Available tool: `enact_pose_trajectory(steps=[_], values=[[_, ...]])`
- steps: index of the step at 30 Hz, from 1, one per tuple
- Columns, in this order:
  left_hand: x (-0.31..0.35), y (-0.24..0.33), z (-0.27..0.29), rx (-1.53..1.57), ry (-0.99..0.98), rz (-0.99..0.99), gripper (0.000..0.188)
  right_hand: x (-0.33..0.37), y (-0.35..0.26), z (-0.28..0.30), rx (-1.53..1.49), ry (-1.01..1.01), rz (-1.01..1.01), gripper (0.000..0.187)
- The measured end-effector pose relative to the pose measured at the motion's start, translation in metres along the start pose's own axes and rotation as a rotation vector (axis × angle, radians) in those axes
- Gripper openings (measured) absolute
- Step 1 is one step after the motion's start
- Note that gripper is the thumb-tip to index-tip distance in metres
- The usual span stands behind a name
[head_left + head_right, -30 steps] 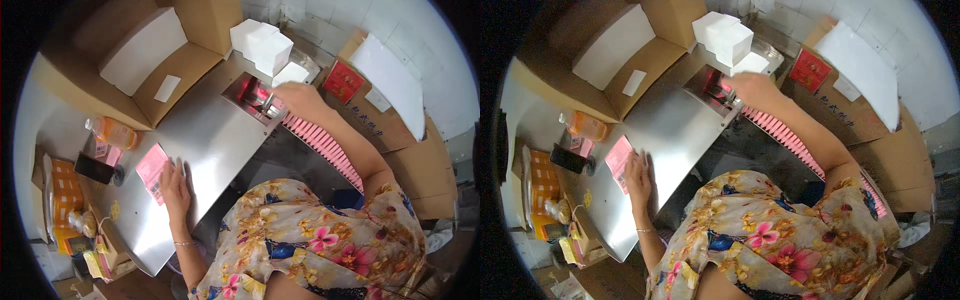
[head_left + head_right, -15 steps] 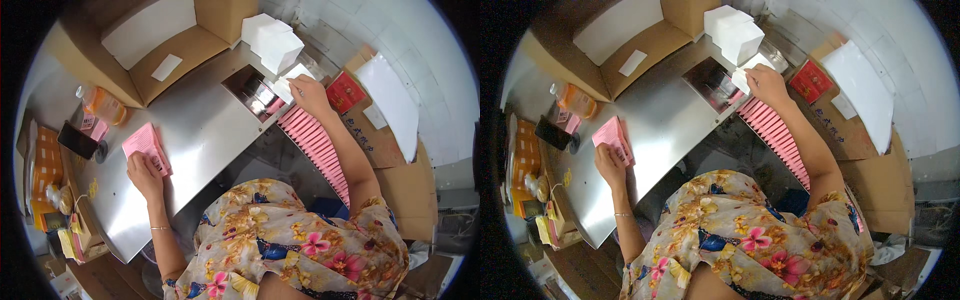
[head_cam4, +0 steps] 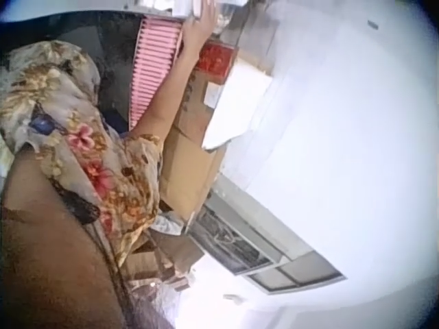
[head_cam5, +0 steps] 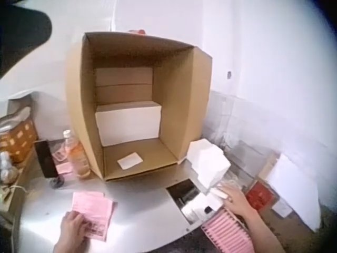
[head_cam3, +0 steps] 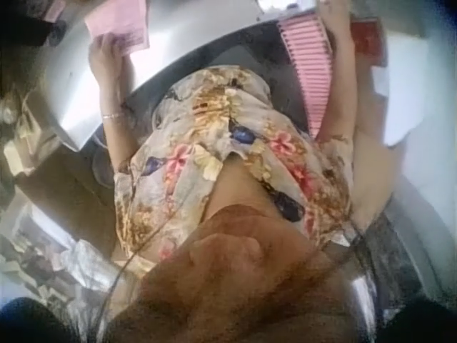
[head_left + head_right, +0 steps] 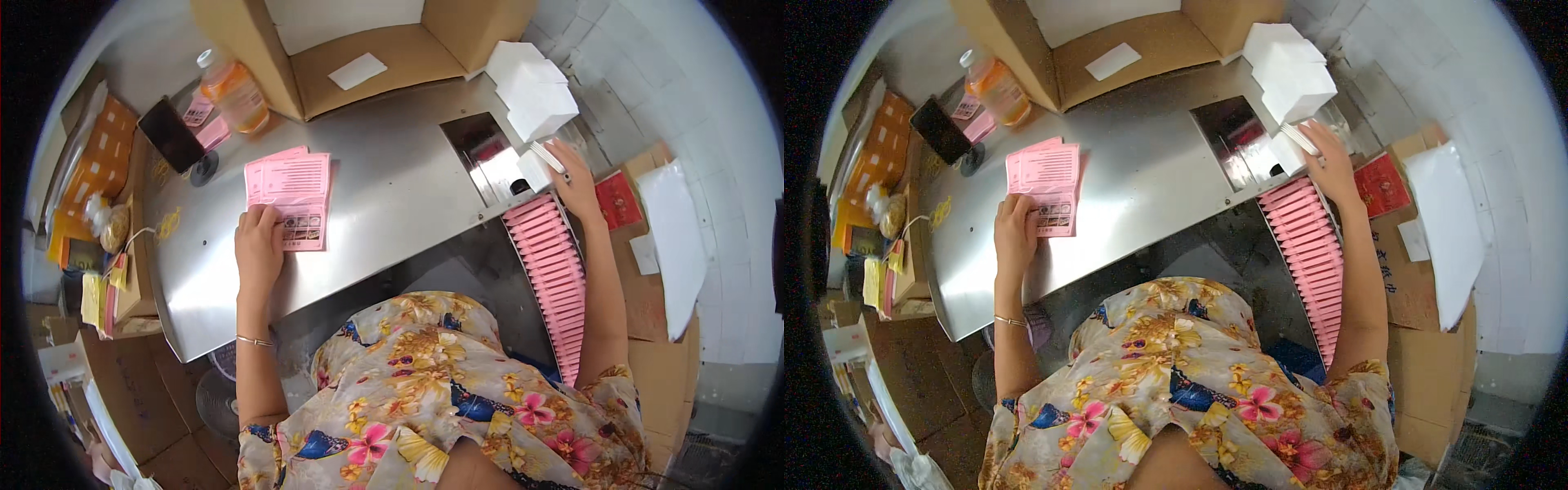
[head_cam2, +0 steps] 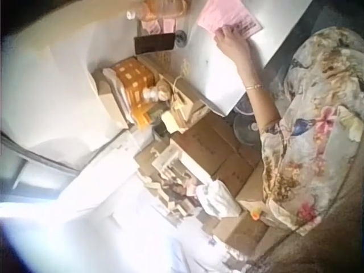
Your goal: Organize and package white rectangular blocks and pink instruction sheets into containers or onto a workspace.
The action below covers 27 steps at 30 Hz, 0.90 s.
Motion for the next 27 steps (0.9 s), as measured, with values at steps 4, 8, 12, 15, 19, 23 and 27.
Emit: enact_pose_trajectory(steps=[4,8,12,15,19,23,27], values=[[-0.008,0.018,-0.007,-0.065,0.239,-0.101,0.013,-0.005,0.004,0.000,-0.078,-0.014,-0.016,0.045],[-0.018,0.024,-0.019,0.019,0.119,-0.003,0.009,-0.007,0.012,0.003,-0.099,-0.021,-0.007,0.048],[-0.023,0.026,-0.019,-0.035,0.236,-0.104,0.005,-0.008,0.010,0.006,0.172,0.095,0.108,0.051],[-0.037,0.070,-0.001,0.115,0.406,-0.166,0.005,-0.005,-0.011,0.016,0.228,0.275,0.079,0.051],[-0.049,0.154,-0.032,0.210,0.099,-0.346,0.015,-0.003,-0.038,0.020,0.008,0.381,-0.044,0.035],[-0.046,0.171,-0.088,0.341,-0.011,-0.457,0.013,-0.007,-0.053,0.006,0.033,0.386,0.000,0.031],[-0.037,0.140,-0.061,0.284,-0.065,-0.415,0.027,0.013,-0.076,-0.001,-0.116,0.386,0.026,0.024]])
Point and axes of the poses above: each hand's wrist, its own x-axis away from the middle knuckle, its own z-axis out of the back of the hand, y = z × x, the point moved 1 cm from there along -x, towards the middle knuckle, and after that the axes turned 11 degrees about -y, right-handed, at the moved point
